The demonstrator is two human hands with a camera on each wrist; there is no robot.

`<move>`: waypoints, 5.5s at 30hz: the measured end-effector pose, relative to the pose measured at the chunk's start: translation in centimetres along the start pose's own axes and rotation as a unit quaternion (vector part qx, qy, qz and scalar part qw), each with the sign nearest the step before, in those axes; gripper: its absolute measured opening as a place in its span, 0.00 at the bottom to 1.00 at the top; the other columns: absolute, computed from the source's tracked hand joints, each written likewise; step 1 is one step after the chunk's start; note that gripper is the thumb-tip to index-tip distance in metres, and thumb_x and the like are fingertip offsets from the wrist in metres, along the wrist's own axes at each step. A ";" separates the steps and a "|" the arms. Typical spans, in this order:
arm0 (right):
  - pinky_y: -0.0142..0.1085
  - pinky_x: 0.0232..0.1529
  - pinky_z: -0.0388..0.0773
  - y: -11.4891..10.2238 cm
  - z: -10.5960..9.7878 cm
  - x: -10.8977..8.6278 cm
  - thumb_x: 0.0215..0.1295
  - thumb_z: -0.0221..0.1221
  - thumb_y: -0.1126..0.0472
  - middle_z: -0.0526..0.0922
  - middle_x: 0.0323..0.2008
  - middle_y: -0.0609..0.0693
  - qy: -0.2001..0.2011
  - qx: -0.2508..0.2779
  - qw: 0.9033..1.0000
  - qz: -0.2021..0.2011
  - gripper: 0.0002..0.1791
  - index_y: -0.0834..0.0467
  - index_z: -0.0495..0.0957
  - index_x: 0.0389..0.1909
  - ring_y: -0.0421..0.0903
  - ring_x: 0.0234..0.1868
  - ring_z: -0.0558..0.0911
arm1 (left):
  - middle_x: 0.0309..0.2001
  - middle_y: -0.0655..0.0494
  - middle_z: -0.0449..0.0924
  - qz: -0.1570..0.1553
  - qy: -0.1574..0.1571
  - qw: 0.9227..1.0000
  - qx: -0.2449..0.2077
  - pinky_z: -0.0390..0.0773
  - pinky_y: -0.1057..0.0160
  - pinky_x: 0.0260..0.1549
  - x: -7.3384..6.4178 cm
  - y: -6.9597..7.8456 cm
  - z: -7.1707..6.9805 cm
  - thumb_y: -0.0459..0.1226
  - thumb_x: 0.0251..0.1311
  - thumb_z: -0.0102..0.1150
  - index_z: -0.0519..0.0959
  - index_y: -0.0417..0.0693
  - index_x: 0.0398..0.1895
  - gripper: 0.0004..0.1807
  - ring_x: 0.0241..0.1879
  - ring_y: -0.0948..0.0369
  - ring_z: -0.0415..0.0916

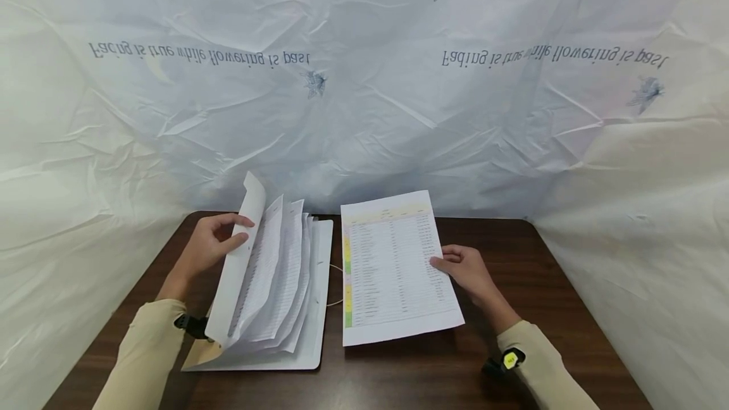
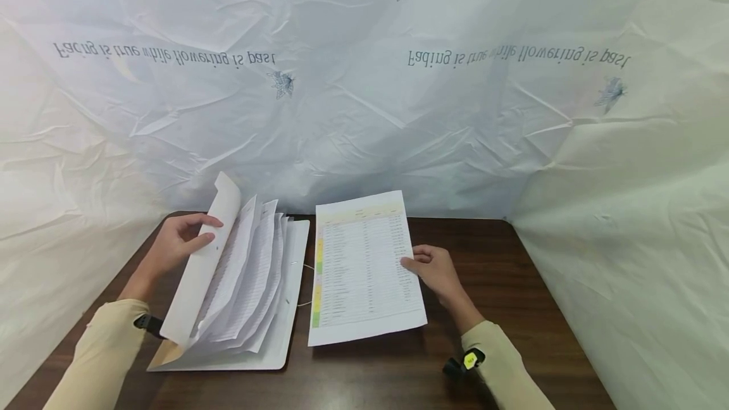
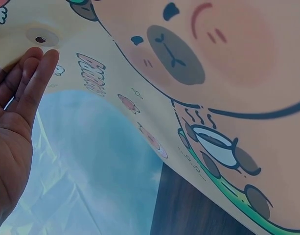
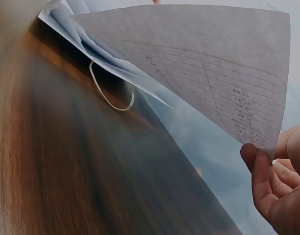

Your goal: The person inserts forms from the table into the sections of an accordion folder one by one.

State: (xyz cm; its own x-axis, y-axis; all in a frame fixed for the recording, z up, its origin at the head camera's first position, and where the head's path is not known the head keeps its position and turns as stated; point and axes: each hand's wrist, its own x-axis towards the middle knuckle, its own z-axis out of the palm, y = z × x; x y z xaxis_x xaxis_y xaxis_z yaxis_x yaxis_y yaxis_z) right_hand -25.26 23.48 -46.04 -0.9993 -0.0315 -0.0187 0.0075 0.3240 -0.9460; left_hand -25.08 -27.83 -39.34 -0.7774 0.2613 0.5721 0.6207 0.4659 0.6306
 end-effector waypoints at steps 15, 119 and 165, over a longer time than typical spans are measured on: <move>0.40 0.33 0.83 0.3 4.0 0.8 0.65 0.67 0.65 0.88 0.38 0.60 -0.022 0.016 1.000 0.006 0.17 0.71 0.81 0.50 0.49 0.32 0.88 | 0.23 0.51 0.75 -0.002 0.002 1.000 0.004 0.68 0.67 0.19 0.0 0.0 0.0 0.21 0.55 0.65 0.84 0.31 0.42 0.11 0.18 0.68 0.63; 0.39 0.43 0.84 -0.7 16.5 1.5 0.68 0.63 0.69 0.88 0.41 0.57 -0.149 0.170 0.974 0.018 0.16 0.73 0.79 0.53 0.42 0.39 0.86 | 0.28 0.58 0.77 0.004 0.013 1.000 -0.002 0.69 0.67 0.19 -0.5 -4.4 0.2 0.23 0.55 0.68 0.86 0.38 0.45 0.13 0.19 0.66 0.67; 0.38 0.35 0.85 -2.6 22.9 1.9 0.66 0.61 0.73 0.88 0.34 0.59 -0.147 0.145 0.978 0.000 0.09 0.71 0.83 0.45 0.42 0.29 0.85 | 0.24 0.58 0.74 0.010 0.003 1.000 -0.011 0.68 0.68 0.18 -0.1 -0.9 0.2 0.20 0.54 0.65 0.84 0.31 0.42 0.11 0.17 0.70 0.63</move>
State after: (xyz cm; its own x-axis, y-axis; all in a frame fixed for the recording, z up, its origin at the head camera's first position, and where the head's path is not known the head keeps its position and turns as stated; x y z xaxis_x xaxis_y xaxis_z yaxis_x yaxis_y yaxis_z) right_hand -26.37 0.93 -51.04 -0.9461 -0.3160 -0.0705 0.0599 0.0432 -0.9973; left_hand -25.58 -28.07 -40.09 -0.7639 0.2649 0.5885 0.6385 0.4423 0.6298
